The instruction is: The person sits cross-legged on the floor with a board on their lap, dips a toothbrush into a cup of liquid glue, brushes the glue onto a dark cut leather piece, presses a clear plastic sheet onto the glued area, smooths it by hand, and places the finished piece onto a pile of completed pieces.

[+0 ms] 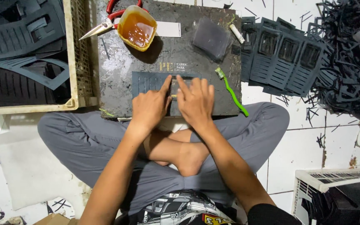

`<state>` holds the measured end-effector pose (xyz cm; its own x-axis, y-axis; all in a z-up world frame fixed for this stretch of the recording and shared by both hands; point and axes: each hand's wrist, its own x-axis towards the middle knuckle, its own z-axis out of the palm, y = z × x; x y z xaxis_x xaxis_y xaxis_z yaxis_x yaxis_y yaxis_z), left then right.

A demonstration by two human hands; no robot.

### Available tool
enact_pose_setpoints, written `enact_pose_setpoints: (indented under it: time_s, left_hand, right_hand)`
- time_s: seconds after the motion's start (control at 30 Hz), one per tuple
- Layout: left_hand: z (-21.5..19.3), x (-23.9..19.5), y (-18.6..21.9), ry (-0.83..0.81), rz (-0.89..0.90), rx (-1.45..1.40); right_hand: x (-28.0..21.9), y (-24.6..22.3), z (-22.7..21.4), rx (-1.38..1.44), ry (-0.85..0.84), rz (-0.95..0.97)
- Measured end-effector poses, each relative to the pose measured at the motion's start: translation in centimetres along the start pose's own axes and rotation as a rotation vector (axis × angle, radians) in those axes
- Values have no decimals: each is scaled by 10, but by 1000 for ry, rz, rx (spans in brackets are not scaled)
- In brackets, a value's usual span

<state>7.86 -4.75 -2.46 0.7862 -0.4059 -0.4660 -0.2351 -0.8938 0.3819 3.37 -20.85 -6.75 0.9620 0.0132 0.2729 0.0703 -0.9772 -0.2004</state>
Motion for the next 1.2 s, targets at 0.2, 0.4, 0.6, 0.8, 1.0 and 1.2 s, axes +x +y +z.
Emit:
enact_pose_setpoints:
  time_s: [0.2,0.4,0.6,0.8,1.0,1.2]
  left_hand:
    - [-13,0,2,-48,-13,-50]
    - [-12,3,-6,-72,-27,-67]
    - [-27,13,-34,88,218,-661]
    - [1,73,-46,291,74,-312]
    - [-9,79,-41,172,-11,-281]
    - [-8,79,-40,143,-25,-272]
  right_hand:
    - [-17,25,-11,-43,51,137]
    - [-23,31,2,-52,154,155]
    - [-17,20,1,226,148,7]
    - [6,6,7,199,126,-169]
    - [6,-5,-3,118,99,-272]
    - [-26,-20,-7,51,120,-311]
